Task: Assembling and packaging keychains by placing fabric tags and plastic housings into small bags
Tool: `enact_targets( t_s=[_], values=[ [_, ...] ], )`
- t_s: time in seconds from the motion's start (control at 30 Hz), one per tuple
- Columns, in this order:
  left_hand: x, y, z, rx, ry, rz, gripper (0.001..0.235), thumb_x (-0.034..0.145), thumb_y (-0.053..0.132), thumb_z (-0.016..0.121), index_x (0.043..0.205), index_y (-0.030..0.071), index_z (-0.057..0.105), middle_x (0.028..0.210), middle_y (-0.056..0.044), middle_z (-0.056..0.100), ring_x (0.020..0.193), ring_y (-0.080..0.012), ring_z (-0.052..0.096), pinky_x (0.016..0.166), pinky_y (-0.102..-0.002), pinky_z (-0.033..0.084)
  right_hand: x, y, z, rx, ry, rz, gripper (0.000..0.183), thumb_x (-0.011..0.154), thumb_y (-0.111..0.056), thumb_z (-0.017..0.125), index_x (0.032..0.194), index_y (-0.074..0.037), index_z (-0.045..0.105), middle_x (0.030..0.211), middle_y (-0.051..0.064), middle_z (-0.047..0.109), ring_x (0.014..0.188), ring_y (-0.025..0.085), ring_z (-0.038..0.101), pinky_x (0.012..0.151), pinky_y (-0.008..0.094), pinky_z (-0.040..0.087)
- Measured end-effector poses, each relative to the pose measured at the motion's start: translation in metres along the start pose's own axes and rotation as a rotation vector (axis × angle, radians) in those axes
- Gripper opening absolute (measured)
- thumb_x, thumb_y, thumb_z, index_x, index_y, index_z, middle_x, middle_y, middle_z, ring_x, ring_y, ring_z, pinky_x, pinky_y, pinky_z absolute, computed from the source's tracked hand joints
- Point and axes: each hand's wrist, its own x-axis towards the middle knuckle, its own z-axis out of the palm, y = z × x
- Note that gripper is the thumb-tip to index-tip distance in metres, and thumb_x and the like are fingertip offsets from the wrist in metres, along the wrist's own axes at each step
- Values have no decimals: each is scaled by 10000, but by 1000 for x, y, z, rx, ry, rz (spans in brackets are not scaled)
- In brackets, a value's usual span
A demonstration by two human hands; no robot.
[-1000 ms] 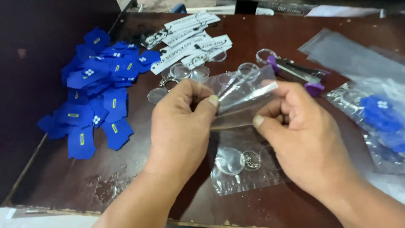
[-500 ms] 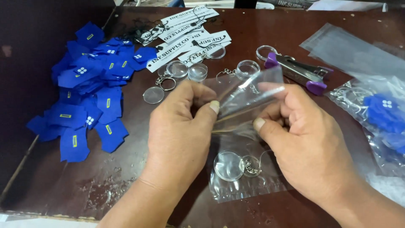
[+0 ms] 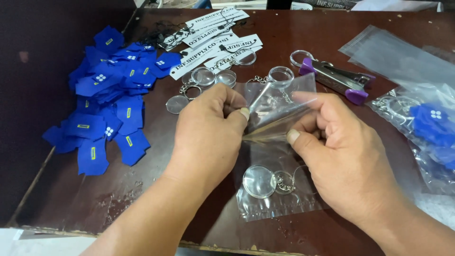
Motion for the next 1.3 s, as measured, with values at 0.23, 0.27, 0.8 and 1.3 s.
enact_targets(
  t_s=[0.23,0.27,0.8,1.3],
  values=[
    [6,-35,14,-481,217,309,144,874,124,685,1006,160,727,891,61,725,780,-49,620,747,-211,542,0,0,1,34,10,-16,541,873,-209,654,1393,-361,652,817,-120,774,721,126,659,785,313,467],
    [6,-35,14,-549,257,329,201,881,105,688,1079,122,715,865,32,707,738,-52,615,697,-204,554,0,0,1,27,6,-14,536,878,-217,647,1393,-362,650,836,-125,777,751,121,669,803,317,471],
    [0,-44,-7,-236,328,185,236,879,248,653,1100,214,730,872,90,690,767,-62,580,777,-238,516,-1,7,3,37,24,-86,473,892,-210,631,1350,-326,659,894,-116,805,869,112,719,880,335,492],
    [-4,-47,-5,-200,312,305,214,886,209,648,1079,194,739,876,58,713,782,-61,623,767,-235,551,-1,8,2,29,26,-84,489,915,-216,638,1397,-296,623,932,-123,817,888,105,743,883,343,509]
  ],
)
